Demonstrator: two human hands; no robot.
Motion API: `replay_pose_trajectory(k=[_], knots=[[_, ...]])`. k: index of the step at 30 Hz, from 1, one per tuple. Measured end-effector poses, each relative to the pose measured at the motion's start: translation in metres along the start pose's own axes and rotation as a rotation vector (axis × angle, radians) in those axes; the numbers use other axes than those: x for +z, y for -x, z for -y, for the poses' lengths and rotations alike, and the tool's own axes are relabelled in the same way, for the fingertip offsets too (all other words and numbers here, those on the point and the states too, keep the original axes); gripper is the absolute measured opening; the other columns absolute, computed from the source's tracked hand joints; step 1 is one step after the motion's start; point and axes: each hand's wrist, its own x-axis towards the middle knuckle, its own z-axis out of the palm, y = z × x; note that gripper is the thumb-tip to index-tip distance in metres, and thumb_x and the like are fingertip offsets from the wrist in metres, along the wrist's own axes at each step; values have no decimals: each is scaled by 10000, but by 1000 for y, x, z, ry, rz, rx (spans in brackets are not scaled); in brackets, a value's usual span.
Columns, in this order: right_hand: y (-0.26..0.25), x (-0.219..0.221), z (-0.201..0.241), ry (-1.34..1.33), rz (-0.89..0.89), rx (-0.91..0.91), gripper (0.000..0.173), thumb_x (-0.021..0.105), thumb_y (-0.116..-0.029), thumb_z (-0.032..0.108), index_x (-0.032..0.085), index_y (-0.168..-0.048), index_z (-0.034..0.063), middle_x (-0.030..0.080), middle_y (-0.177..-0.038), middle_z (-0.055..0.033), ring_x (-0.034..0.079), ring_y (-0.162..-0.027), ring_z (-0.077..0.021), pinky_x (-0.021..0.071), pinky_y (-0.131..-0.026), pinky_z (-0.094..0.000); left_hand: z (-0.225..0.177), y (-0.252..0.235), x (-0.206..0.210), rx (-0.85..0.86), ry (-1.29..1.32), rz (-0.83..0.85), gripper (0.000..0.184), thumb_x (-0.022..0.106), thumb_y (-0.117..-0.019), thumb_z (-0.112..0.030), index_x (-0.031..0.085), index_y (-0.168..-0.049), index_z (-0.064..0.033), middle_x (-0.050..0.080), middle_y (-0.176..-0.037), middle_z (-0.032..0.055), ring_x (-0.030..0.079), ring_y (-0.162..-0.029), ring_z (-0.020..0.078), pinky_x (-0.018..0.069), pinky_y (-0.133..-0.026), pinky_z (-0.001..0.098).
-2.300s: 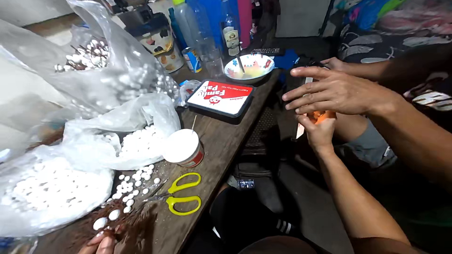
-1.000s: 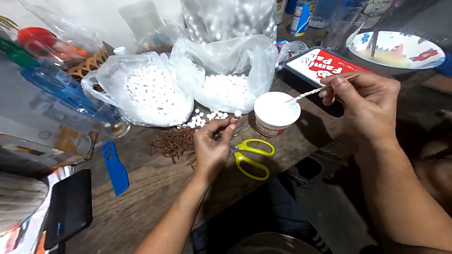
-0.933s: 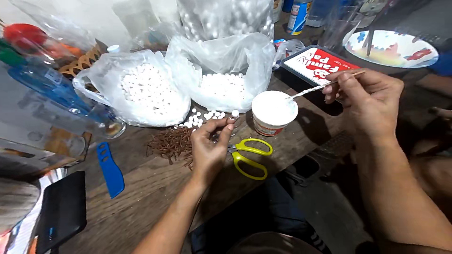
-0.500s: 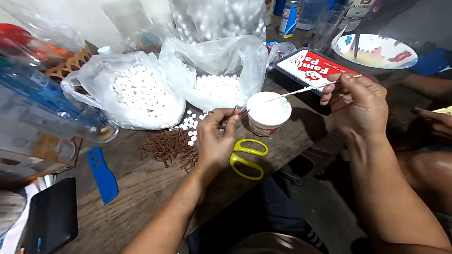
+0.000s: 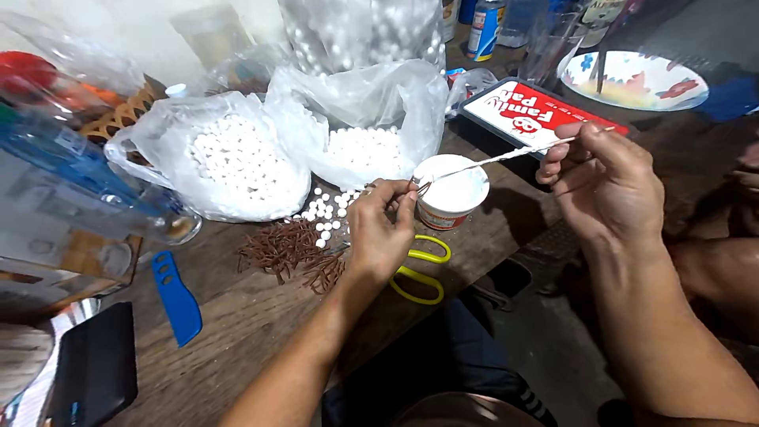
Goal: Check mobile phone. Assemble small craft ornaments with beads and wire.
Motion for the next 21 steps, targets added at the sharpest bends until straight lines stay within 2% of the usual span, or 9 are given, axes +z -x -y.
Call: replay_pose_trajectory(k=[21], knots=[[5,6,1,42,23,-81,391,329,-1075,90,701,-955,108,712,-782,55,678,-676,-43,589,-669,-199,1,1,1,32,-31,-18,107,637,-940,-31,726,-974,19,678,-847,65,624,-750,34,513,-720,176]])
